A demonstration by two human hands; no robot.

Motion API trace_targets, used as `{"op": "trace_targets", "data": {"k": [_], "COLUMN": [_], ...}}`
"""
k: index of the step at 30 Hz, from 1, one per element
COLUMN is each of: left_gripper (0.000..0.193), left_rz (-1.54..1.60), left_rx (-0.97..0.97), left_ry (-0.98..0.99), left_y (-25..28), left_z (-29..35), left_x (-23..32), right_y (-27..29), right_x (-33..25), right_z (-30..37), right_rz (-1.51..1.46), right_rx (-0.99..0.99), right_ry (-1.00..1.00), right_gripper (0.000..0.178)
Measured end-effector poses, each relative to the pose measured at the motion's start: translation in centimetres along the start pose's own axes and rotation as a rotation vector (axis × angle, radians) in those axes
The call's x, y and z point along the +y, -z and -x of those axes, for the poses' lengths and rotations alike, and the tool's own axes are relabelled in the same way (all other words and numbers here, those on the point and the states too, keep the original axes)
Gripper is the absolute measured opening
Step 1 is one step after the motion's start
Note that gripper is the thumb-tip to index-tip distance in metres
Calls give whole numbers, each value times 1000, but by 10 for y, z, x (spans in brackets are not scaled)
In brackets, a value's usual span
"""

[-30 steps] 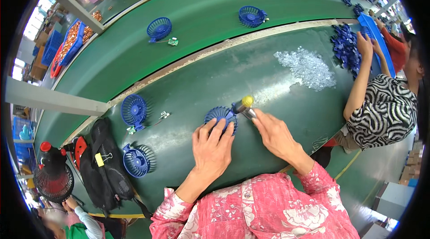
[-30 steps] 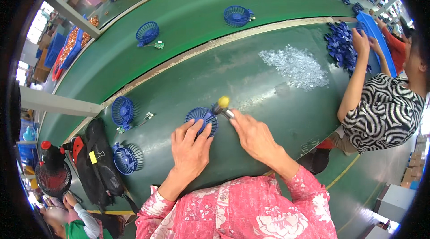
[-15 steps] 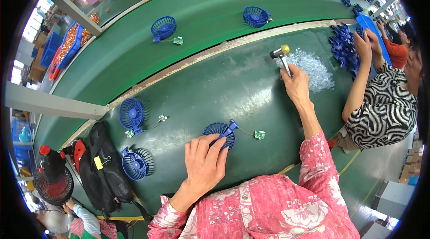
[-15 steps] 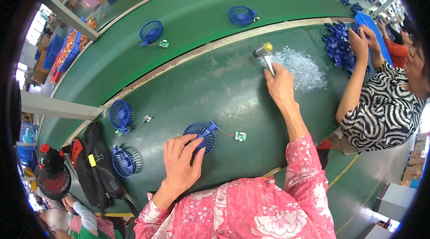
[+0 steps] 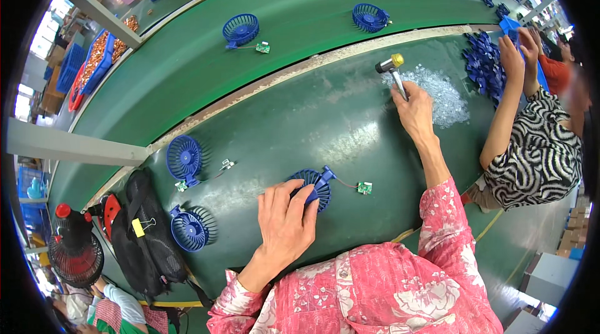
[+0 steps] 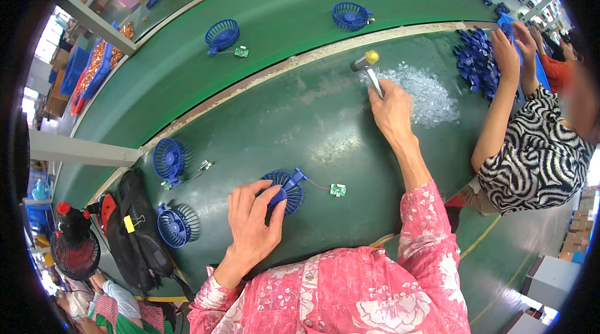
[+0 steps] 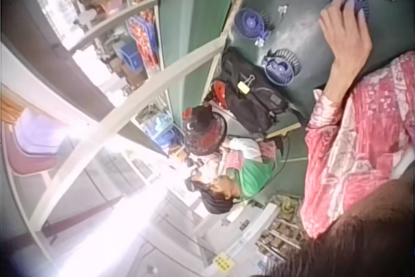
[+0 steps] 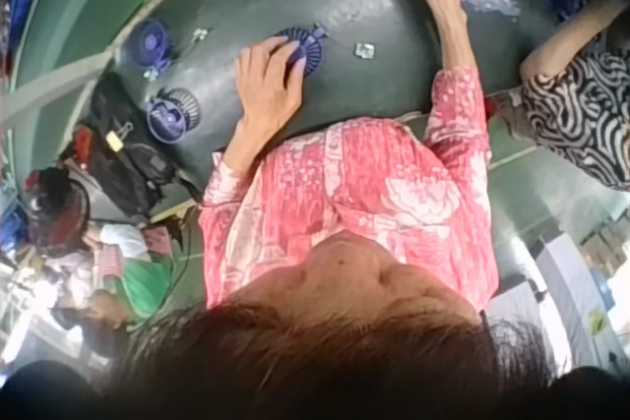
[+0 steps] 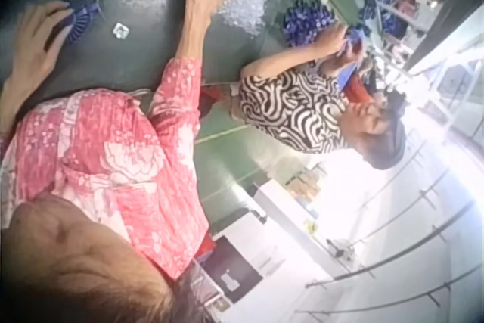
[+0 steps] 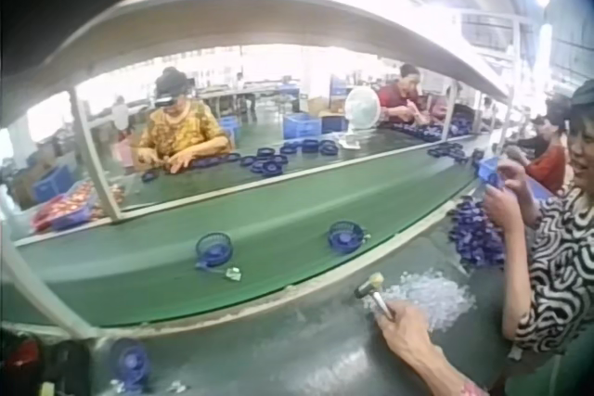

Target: The person assembles portable fan parts by fitting casing components together by hand, securing them with a small mallet, and placing the assembled units onto the conveyor belt.

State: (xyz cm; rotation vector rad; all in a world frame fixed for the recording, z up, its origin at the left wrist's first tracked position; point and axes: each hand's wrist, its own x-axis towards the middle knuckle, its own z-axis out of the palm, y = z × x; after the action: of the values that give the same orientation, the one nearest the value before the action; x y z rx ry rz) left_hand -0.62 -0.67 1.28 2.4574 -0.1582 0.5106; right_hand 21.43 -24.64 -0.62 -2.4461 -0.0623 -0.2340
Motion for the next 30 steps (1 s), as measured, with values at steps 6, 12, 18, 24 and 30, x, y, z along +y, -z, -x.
{"op": "trace_targets", "data": {"k": [6, 12, 18, 24, 30], "left_gripper": [37, 56, 80, 74, 79], "left_rz": [-21, -109, -236, -38, 168], "left_rx": [-9, -90, -205, -147, -125], "left_ry": [0, 26, 66, 111, 45], "left_y": [-1, 2, -7, -8, 0], "left_z": [2, -1, -5, -4, -4], "left_x": [0, 5, 4, -5, -5], "right_y": [-19, -29, -2, 23, 21], "right_x": [3, 4, -25, -48, -56], "right_z": [-11, -18, 5, 52, 84], "right_rz": [57, 196, 13, -715, -1208], "right_rx": [14, 75, -84, -501, -920], "right_ry": [116, 182, 15, -354, -585], "right_gripper": [17, 17, 20, 19, 22]}}
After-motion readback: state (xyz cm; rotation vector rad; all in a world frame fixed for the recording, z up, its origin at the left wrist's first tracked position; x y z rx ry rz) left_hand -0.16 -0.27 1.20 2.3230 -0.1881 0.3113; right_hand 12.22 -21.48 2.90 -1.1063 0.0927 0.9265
